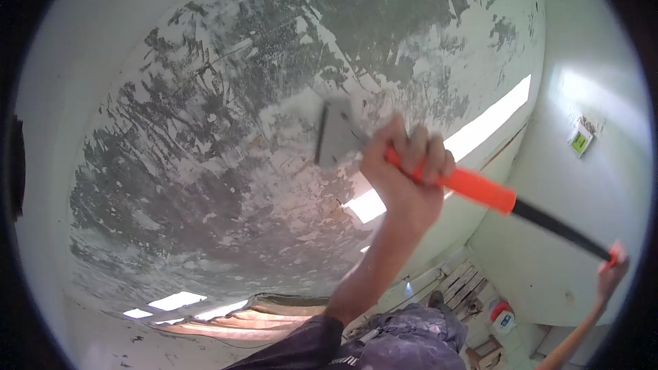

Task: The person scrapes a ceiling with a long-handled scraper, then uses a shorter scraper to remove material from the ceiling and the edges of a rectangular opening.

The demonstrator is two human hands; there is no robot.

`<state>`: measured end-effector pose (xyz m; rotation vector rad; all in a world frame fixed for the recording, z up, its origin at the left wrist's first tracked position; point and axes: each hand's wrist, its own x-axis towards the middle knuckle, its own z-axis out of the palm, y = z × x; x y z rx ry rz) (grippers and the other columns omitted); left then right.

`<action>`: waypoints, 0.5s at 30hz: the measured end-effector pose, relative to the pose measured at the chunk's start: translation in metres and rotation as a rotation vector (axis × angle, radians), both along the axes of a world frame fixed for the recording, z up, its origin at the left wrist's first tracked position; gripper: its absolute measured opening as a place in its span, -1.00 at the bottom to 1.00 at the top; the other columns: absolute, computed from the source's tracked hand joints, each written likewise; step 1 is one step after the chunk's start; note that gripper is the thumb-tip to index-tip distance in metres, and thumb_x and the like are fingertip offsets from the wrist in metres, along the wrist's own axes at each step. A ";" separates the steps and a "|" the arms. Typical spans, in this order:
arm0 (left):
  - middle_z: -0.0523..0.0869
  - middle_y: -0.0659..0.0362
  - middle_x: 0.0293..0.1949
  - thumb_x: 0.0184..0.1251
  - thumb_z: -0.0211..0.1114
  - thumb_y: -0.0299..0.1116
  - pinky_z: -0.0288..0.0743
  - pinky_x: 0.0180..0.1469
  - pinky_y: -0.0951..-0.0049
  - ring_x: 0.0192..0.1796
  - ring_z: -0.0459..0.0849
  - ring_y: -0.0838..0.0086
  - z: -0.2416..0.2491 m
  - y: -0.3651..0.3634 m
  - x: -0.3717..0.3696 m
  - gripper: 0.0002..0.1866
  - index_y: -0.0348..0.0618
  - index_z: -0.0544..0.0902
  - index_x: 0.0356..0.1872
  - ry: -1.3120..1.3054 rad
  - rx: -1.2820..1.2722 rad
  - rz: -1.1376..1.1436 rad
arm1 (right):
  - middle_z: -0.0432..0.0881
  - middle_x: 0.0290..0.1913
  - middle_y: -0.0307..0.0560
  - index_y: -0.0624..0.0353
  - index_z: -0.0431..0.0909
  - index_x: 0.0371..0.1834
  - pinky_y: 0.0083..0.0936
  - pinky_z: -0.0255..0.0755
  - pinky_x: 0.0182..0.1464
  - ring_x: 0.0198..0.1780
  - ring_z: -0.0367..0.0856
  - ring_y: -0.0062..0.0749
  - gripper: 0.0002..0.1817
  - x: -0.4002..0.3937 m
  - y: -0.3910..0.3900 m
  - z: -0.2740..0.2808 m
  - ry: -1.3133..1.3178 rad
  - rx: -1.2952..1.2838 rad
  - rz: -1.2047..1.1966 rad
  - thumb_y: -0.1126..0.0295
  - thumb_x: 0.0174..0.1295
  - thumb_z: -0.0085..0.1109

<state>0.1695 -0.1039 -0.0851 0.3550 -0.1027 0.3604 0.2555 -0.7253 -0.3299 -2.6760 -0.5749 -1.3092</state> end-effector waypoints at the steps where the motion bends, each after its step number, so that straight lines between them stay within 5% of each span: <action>1: 0.10 0.37 -0.80 0.34 0.03 -0.23 0.08 -0.61 0.44 -0.75 0.12 0.53 -0.013 -0.004 -0.006 -0.58 0.08 0.14 -0.73 0.072 -0.015 0.003 | 0.48 -0.18 -0.02 0.18 0.40 -0.08 -0.20 0.35 0.01 -0.09 0.46 -0.04 -0.53 -0.019 0.024 -0.030 0.041 0.028 -0.102 0.73 -0.16 -0.02; 3: 0.12 0.36 -0.80 0.37 0.03 -0.20 0.05 -0.65 0.43 -0.77 0.11 0.53 -0.048 -0.002 -0.025 -0.56 0.07 0.13 -0.73 0.157 -0.015 0.010 | 0.50 -0.19 -0.04 0.12 0.42 -0.27 -0.17 0.27 -0.01 -0.09 0.45 -0.07 -0.71 -0.051 0.081 -0.081 -0.021 0.011 -0.023 0.67 -0.09 -0.01; 4: 0.12 0.35 -0.80 0.38 0.02 -0.20 0.04 -0.66 0.43 -0.78 0.11 0.53 -0.063 0.004 -0.036 -0.56 0.07 0.14 -0.72 0.167 0.010 0.043 | 0.52 -0.37 -0.04 0.15 0.43 -0.48 -0.22 0.27 -0.15 -0.21 0.49 -0.08 -0.92 -0.070 0.122 -0.090 0.194 0.088 -0.069 0.54 -0.09 0.01; 6: 0.14 0.35 -0.80 0.38 0.01 -0.22 0.03 -0.69 0.44 -0.79 0.10 0.53 -0.082 0.025 -0.057 -0.59 0.06 0.17 -0.70 0.198 0.087 0.116 | 0.37 -0.69 0.00 0.21 0.34 -0.74 -0.26 0.18 -0.47 -0.58 0.39 -0.04 -0.88 -0.105 0.233 -0.068 0.389 0.446 0.059 0.47 -0.15 0.00; 7: 0.14 0.35 -0.80 0.38 0.01 -0.23 0.03 -0.70 0.44 -0.80 0.10 0.53 -0.088 0.037 -0.064 -0.61 0.05 0.19 -0.69 0.216 0.138 0.157 | 0.36 -0.70 0.06 0.21 0.31 -0.77 -0.25 0.13 -0.54 -0.62 0.37 -0.04 -0.82 -0.115 0.259 -0.087 0.332 0.445 0.145 0.43 -0.14 0.04; 8: 0.15 0.34 -0.81 0.37 0.02 -0.27 0.05 -0.74 0.45 -0.82 0.12 0.53 -0.092 0.048 -0.068 -0.64 0.03 0.21 -0.66 0.207 0.156 0.175 | 0.32 -0.73 0.12 0.21 0.30 -0.79 -0.19 0.11 -0.57 -0.67 0.34 0.01 -0.71 -0.131 0.286 -0.082 0.629 0.489 0.147 0.37 -0.04 0.13; 10: 0.16 0.33 -0.81 0.37 0.03 -0.28 0.07 -0.76 0.46 -0.83 0.13 0.53 -0.092 0.065 -0.073 -0.65 0.03 0.22 -0.66 0.271 0.233 0.220 | 0.30 -0.74 0.17 0.21 0.30 -0.81 -0.15 0.08 -0.58 -0.68 0.33 0.09 -0.60 -0.156 0.326 -0.106 0.795 0.434 0.159 0.30 0.08 0.19; 15: 0.17 0.33 -0.81 0.39 0.03 -0.30 0.17 -0.80 0.45 -0.87 0.17 0.52 -0.102 0.085 -0.087 -0.66 0.01 0.24 -0.63 0.373 0.432 0.318 | 0.33 -0.73 0.19 0.26 0.26 -0.79 -0.11 0.09 -0.55 -0.65 0.34 0.14 -0.57 -0.208 0.372 -0.139 0.959 0.521 0.194 0.32 0.13 0.18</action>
